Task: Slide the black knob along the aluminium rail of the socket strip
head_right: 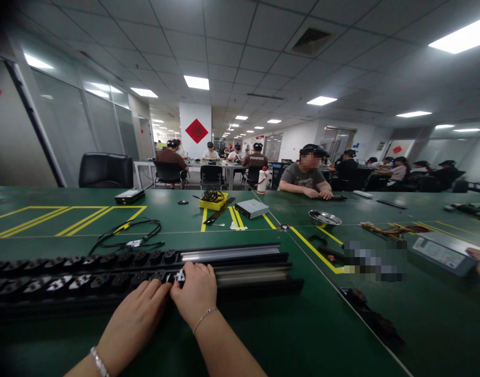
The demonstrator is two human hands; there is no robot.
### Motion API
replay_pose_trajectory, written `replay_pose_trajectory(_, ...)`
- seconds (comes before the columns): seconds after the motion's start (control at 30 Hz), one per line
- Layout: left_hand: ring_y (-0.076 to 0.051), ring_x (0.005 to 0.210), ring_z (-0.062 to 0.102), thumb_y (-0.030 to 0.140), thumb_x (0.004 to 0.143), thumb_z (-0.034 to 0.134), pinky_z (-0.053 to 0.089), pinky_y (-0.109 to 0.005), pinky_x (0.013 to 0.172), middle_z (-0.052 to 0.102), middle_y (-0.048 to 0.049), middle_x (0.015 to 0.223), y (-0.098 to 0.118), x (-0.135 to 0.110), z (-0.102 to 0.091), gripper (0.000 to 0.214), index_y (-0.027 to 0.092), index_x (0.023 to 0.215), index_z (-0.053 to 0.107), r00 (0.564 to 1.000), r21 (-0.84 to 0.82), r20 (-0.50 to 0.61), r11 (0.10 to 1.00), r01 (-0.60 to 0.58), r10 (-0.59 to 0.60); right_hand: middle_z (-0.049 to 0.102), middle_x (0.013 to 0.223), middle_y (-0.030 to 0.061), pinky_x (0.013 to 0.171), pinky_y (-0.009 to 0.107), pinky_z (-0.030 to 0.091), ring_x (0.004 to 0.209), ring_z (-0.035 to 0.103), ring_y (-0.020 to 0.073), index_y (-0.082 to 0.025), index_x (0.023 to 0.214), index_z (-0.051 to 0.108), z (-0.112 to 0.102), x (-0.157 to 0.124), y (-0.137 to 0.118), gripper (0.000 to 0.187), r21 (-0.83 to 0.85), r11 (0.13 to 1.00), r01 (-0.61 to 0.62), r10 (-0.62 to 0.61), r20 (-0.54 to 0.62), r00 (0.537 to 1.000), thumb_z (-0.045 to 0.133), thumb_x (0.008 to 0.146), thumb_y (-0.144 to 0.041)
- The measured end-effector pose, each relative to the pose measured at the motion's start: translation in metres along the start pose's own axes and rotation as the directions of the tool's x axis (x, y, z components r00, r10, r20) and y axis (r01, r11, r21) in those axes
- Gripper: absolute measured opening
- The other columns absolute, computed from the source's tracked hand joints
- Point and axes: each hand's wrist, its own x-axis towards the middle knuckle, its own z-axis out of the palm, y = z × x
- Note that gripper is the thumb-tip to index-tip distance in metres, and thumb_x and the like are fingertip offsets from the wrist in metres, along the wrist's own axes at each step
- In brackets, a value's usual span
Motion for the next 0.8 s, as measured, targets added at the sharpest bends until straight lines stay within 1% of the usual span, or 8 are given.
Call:
replay_pose_trajectory(0.2, -0.017, 0.083, 0.049, 0.003, 0.077, 0.041, 0.043, -0.033, 0.078, 0.054, -0.004, 0.092, 0.001, 0.0, -0.002, 0.031, 0.018, 0.1, 0.055, 0.997, -0.019, 0.081, 1.0, 0.011, -0.009, 0.06, 0.079, 0.0024, 0.081, 0.03, 0.032, 0.082, 0.053, 0.0175, -0.021, 0.078, 0.054, -0.001, 0.002, 0.0, 0.012, -0.006, 1.0, 0.006, -0.005, 0.024, 1.0, 0.053, 0.068, -0.027)
replay_pose_trajectory(0.37, -0.018, 0.086, 0.05, 0.001, 0.077, 0.04, 0.044, -0.033, 0.079, 0.055, -0.0051, 0.096, 0.003, 0.0, -0.008, 0.035, 0.017, 0.105, 0.053, 0.995, -0.003, 0.095, 1.0, 0.03, -0.029, 0.061, 0.079, 0.0029, 0.082, 0.03, 0.031, 0.082, 0.053, 0.0177, -0.021, 0.078, 0.053, -0.002, 0.002, -0.001, 0.012, -0.014, 1.0, -0.001, 0.001, 0.051, 0.999, 0.053, 0.068, -0.027)
replay_pose_trajectory(0.57, -0.016, 0.084, 0.051, 0.001, 0.077, 0.04, 0.045, -0.031, 0.076, 0.054, -0.0035, 0.094, 0.005, 0.002, -0.01, 0.036, 0.02, 0.104, 0.054, 0.991, -0.009, 0.126, 0.999, 0.049, -0.047, 0.06, 0.079, 0.0024, 0.083, 0.03, 0.031, 0.082, 0.053, 0.0172, -0.021, 0.077, 0.052, 0.0, 0.001, 0.002, 0.011, 0.004, 1.0, 0.003, -0.003, 0.029, 1.0, 0.052, 0.067, -0.026)
replay_pose_trajectory(0.8, -0.016, 0.083, 0.051, 0.002, 0.077, 0.041, 0.045, -0.028, 0.071, 0.053, -0.0031, 0.094, 0.005, 0.002, -0.012, 0.036, 0.021, 0.104, 0.054, 0.99, -0.005, 0.129, 0.998, 0.063, -0.062, 0.06, 0.079, 0.0015, 0.084, 0.029, 0.031, 0.081, 0.052, 0.0167, -0.021, 0.076, 0.052, 0.0, 0.001, 0.003, 0.01, 0.009, 1.0, 0.009, -0.009, 0.017, 1.0, 0.052, 0.067, -0.026)
